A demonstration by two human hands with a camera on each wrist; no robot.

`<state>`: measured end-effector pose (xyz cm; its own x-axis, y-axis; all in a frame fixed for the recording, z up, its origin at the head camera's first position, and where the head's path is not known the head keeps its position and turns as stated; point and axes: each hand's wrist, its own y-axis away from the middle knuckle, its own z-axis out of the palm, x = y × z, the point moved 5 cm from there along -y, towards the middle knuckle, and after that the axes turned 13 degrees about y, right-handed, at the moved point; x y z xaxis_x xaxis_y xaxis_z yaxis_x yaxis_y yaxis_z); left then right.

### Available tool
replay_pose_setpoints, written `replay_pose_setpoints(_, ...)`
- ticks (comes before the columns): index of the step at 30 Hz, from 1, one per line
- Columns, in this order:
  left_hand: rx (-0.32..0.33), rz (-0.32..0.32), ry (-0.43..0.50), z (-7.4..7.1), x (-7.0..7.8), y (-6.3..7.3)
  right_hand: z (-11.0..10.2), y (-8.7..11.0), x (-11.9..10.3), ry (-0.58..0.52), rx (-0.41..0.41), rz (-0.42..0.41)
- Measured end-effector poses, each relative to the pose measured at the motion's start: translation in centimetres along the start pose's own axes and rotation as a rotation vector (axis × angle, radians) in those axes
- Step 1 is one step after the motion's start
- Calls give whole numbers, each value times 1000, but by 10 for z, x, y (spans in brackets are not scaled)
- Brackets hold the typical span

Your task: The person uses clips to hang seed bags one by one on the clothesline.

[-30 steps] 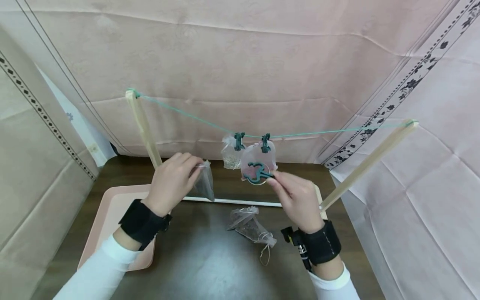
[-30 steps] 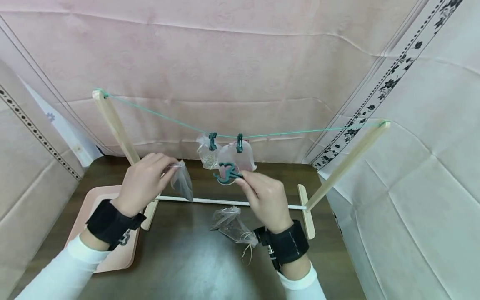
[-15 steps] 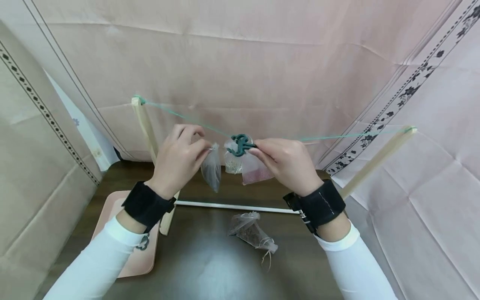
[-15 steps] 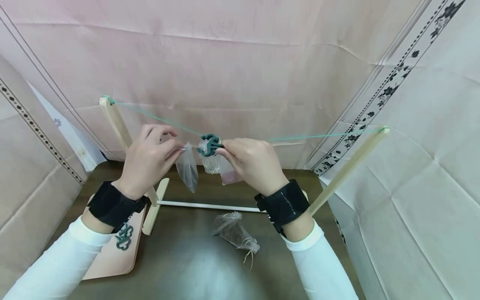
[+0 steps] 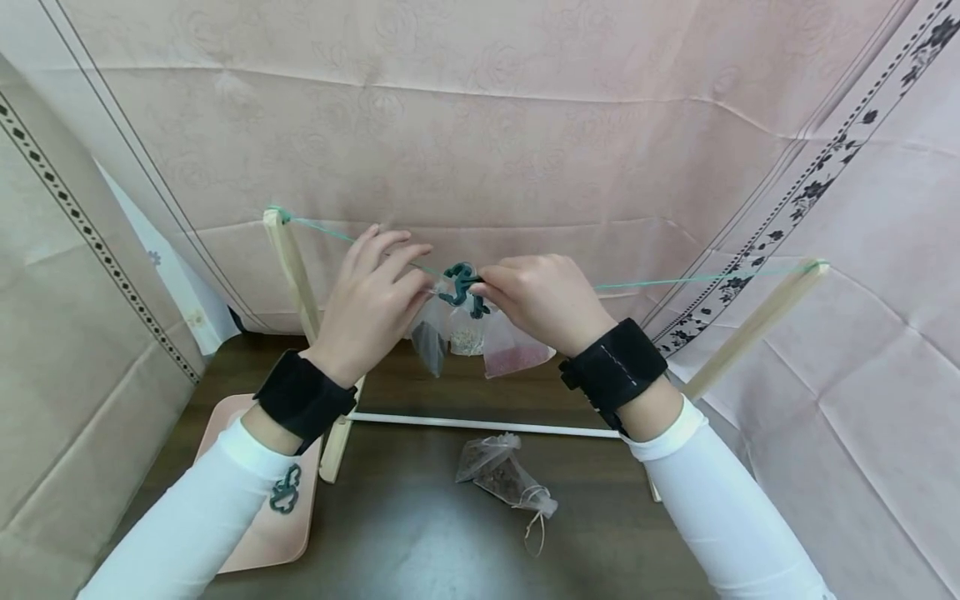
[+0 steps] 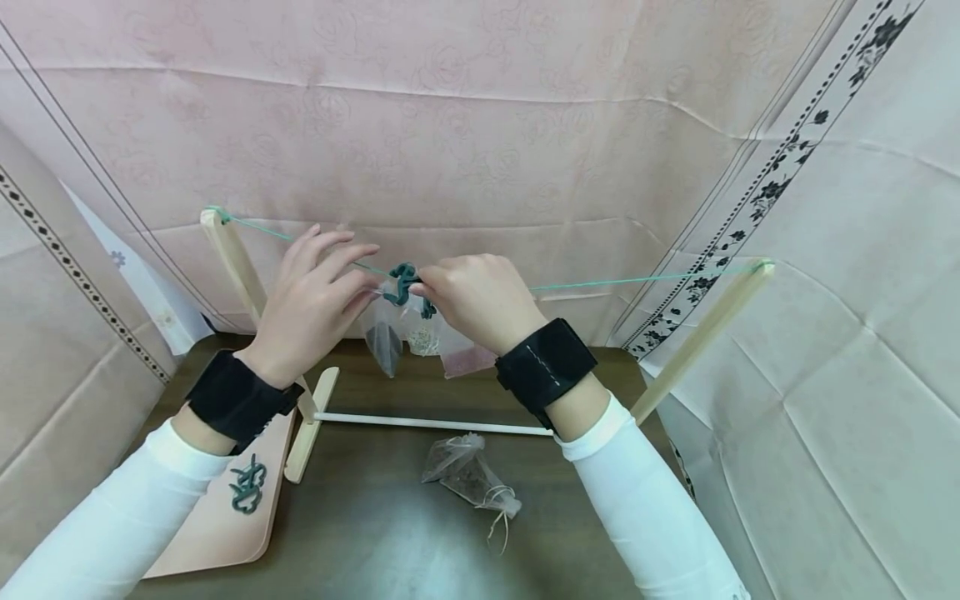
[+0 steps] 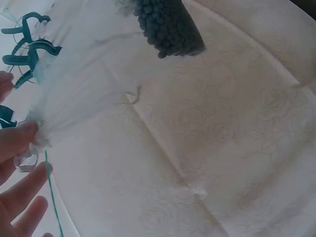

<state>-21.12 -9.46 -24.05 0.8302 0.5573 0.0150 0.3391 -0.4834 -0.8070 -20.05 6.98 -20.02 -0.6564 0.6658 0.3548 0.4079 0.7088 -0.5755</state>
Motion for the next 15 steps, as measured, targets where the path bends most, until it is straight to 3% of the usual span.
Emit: replay_pose_setpoints(15,-33,-12,-23,7,-2,-4,14,-7,-6,124,-15,-9)
